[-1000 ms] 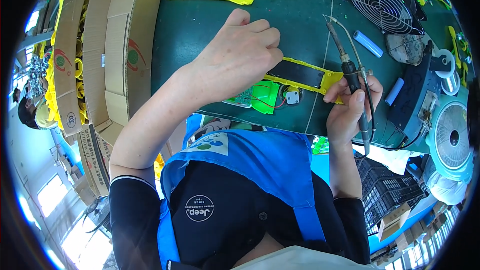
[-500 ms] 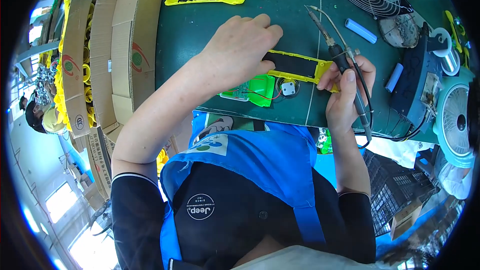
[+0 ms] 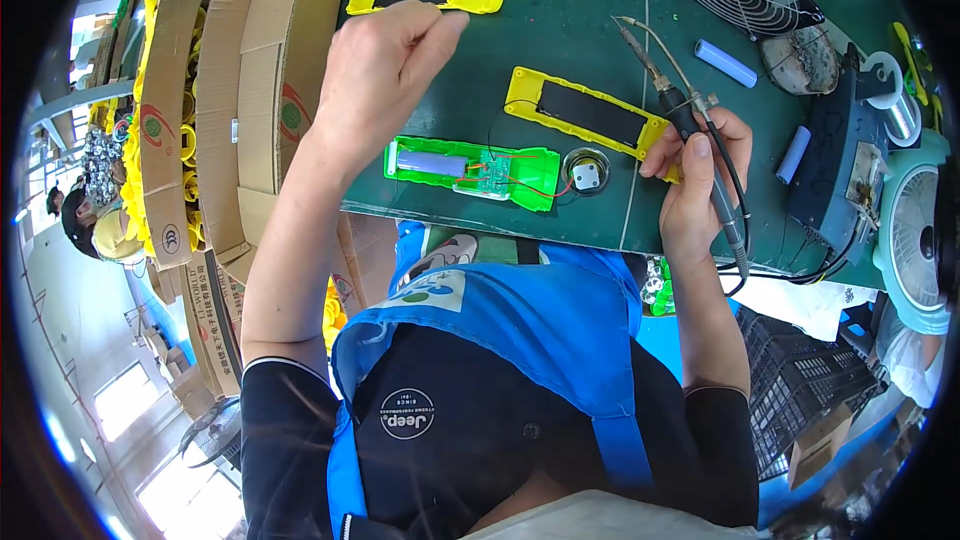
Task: Soldering wires and components to circuit boards during the assembly of flashlights.
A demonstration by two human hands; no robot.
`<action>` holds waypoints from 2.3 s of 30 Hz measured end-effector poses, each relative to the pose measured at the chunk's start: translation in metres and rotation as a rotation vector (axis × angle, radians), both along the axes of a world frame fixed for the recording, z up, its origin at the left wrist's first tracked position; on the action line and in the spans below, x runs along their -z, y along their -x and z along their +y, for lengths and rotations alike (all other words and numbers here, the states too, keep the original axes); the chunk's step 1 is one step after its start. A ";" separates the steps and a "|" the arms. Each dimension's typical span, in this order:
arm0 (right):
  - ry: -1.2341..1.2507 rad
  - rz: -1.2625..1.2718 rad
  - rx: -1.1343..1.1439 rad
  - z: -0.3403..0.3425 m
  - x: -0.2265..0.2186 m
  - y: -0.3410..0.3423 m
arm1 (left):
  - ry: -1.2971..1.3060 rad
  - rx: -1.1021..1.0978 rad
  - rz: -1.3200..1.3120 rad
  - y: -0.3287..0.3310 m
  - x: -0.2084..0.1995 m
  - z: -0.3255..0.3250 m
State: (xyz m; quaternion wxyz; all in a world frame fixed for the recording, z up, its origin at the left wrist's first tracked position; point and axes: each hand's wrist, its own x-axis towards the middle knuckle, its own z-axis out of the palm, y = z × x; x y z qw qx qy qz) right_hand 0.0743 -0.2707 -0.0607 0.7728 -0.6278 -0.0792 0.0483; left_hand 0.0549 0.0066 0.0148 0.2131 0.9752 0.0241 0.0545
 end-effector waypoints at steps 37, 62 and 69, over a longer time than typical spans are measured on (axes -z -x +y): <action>0.057 -0.075 -0.218 0.042 -0.001 -0.016 | 0.077 0.204 -0.385 0.052 0.041 -0.071; 0.020 0.201 -0.384 -0.052 -0.021 -0.027 | -0.077 0.209 -0.084 0.050 0.040 -0.072; 0.225 0.219 -0.490 -0.035 -0.032 -0.036 | -0.273 0.289 0.105 0.037 0.030 -0.073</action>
